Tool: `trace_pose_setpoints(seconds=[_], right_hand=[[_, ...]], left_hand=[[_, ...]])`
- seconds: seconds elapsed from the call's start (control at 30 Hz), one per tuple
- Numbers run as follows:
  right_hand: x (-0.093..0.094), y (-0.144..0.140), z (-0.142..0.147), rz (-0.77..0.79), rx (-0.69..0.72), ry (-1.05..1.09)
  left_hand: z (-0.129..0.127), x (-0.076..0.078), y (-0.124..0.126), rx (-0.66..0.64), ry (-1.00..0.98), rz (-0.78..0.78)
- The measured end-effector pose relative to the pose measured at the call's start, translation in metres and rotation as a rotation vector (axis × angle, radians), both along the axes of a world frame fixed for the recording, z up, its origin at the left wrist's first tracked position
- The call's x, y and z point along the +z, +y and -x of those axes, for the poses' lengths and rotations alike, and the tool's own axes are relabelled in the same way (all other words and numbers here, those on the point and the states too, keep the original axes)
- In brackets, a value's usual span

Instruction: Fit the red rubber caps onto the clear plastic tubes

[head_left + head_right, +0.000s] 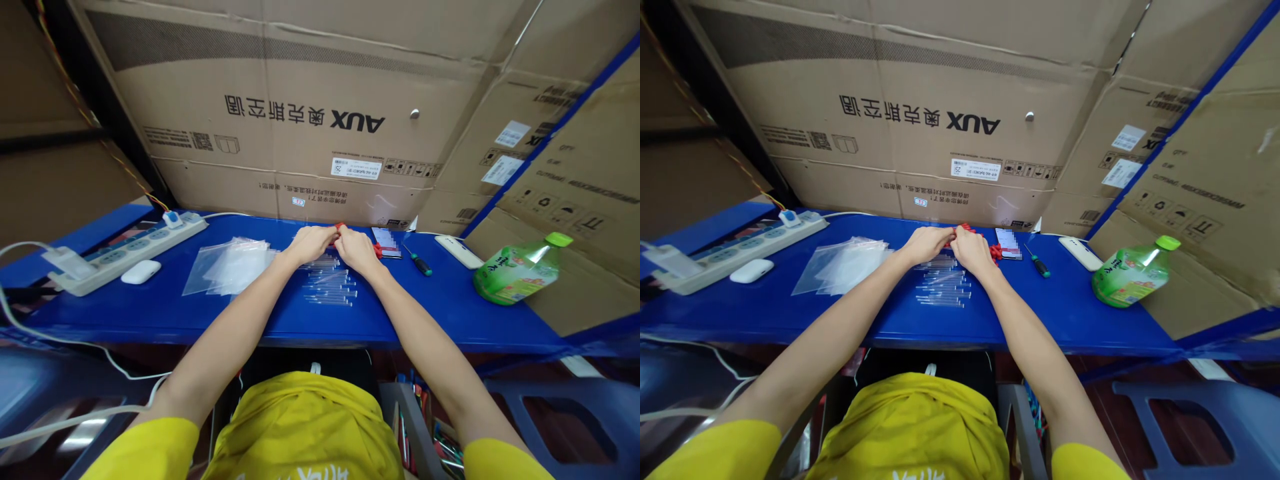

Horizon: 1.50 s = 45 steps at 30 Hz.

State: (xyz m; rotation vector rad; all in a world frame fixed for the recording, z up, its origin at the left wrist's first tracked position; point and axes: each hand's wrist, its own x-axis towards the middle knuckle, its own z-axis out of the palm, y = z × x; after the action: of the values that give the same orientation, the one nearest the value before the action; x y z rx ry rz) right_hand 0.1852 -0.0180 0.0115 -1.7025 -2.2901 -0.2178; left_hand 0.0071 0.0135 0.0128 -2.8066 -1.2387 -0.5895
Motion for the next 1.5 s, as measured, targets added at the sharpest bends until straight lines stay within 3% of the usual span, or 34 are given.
trace_pose_setpoints(seconds=[0.4, 0.6, 1.07, 1.5], right_hand=[[-0.007, 0.008, 0.0, -0.04, 0.052, 0.214], [-0.005, 0.008, -0.015, 0.0, 0.142, 0.382], [0.005, -0.003, -0.008, -0.009, -0.007, 0.08], [0.006, -0.003, 0.0, 0.004, -0.075, -0.005]], left_hand=[[0.002, -0.006, 0.003, -0.018, -0.044, 0.005], [0.008, -0.003, 0.002, -0.03, -0.146, -0.043], [-0.001, 0.001, -0.006, -0.035, -0.027, -0.007], [-0.005, 0.003, -0.006, 0.022, 0.011, -0.008]])
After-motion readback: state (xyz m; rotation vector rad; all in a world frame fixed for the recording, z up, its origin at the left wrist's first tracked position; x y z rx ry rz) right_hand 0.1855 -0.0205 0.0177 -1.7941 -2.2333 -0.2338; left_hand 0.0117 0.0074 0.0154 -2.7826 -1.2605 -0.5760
